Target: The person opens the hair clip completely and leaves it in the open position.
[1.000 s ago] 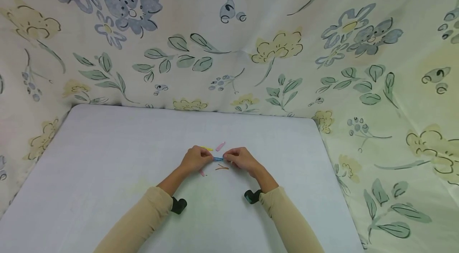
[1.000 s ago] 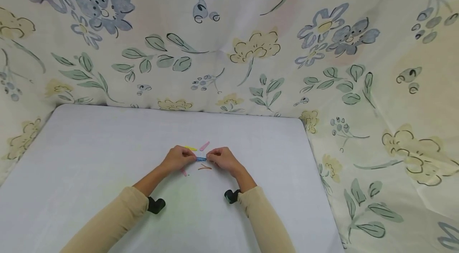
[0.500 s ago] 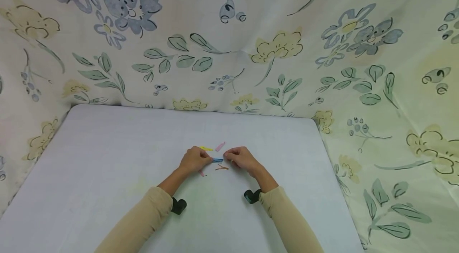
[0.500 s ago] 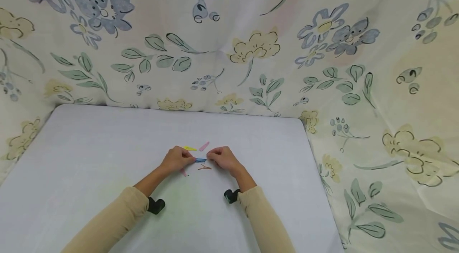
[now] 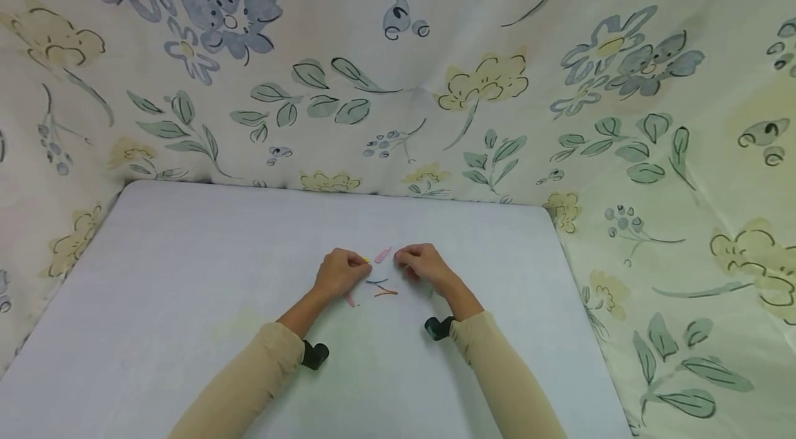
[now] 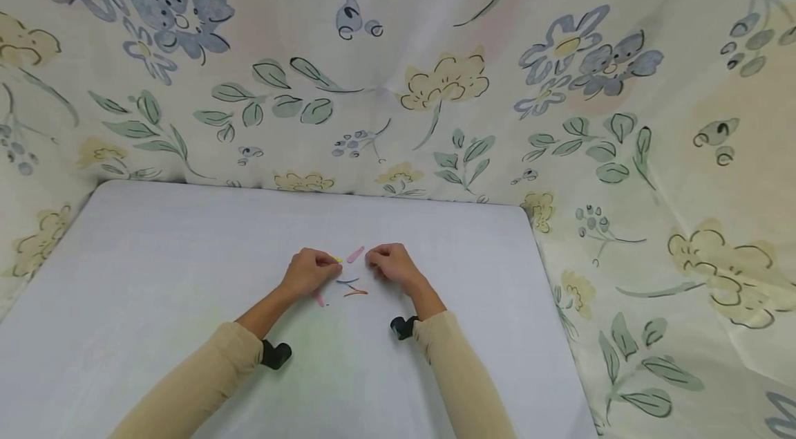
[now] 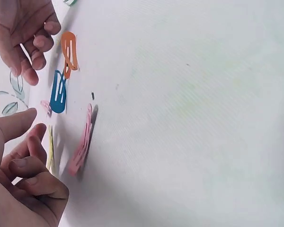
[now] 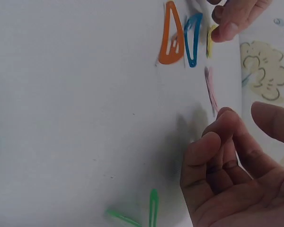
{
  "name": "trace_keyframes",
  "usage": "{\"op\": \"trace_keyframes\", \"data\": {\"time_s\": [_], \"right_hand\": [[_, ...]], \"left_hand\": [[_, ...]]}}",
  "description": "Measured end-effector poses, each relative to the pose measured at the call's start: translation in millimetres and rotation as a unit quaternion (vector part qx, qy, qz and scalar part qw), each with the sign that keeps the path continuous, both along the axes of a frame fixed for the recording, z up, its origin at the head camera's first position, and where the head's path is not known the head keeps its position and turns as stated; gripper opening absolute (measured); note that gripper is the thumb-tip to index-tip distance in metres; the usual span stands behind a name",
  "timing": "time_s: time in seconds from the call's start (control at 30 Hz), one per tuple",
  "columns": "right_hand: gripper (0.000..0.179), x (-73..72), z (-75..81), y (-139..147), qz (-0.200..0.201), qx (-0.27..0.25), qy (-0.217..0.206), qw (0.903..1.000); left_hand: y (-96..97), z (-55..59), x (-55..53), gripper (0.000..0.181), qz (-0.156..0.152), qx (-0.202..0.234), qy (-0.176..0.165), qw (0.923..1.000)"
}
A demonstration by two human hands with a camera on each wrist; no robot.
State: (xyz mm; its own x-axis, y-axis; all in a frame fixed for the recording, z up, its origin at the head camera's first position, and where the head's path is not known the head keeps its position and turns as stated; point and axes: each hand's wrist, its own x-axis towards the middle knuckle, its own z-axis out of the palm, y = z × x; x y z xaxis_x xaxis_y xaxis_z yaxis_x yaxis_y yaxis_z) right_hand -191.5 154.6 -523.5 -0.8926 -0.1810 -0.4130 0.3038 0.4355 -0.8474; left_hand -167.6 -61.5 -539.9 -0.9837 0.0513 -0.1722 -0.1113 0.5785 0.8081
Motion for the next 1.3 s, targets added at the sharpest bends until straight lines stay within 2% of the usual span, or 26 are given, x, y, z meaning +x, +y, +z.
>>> {"op": "trace_keyframes", "data": {"time_s": [0.1,0.23,0.4,0.6,0.73,1.0,1.3], "right_hand": [[0.024,-5.2,0.4,0.7,-0.017,0.002,0.001,0.9998],[0.025,-12.8,-2.6,-2.4,-0.038,-0.002,-0.006,0.9992],[0.026,-18.1,-1.7,-8.8,-0.048,-0.001,-0.009,0.9988],[0.028,-18.8,-2.7,-10.8,-0.041,-0.011,-0.017,0.9989],[0.029,-17.2,-0.9,-11.0,-0.032,-0.009,-0.015,0.9993],[0.029,-15.3,-2.7,-10.4,-0.005,-0.012,-0.004,0.9999],[0.024,-16.1,-7.5,-12.7,-0.018,-0.012,-0.012,0.9997]], "left_hand": [[6.1,0.3,-4.1,0.016,0.012,0.033,-0.012,0.9993],[11.9,1.9,-7.6,0.025,0.032,0.070,-0.053,0.9956],[12.7,4.9,-7.3,0.035,0.045,0.079,-0.085,0.9922],[13.6,9.7,-8.0,0.036,0.035,0.088,-0.102,0.9902],[14.1,11.5,-8.0,0.036,0.041,0.094,-0.112,0.9884],[16.0,14.0,-5.8,0.035,0.042,0.123,-0.143,0.9812],[13.2,12.0,-4.7,0.035,0.048,0.135,-0.140,0.9797]]}}
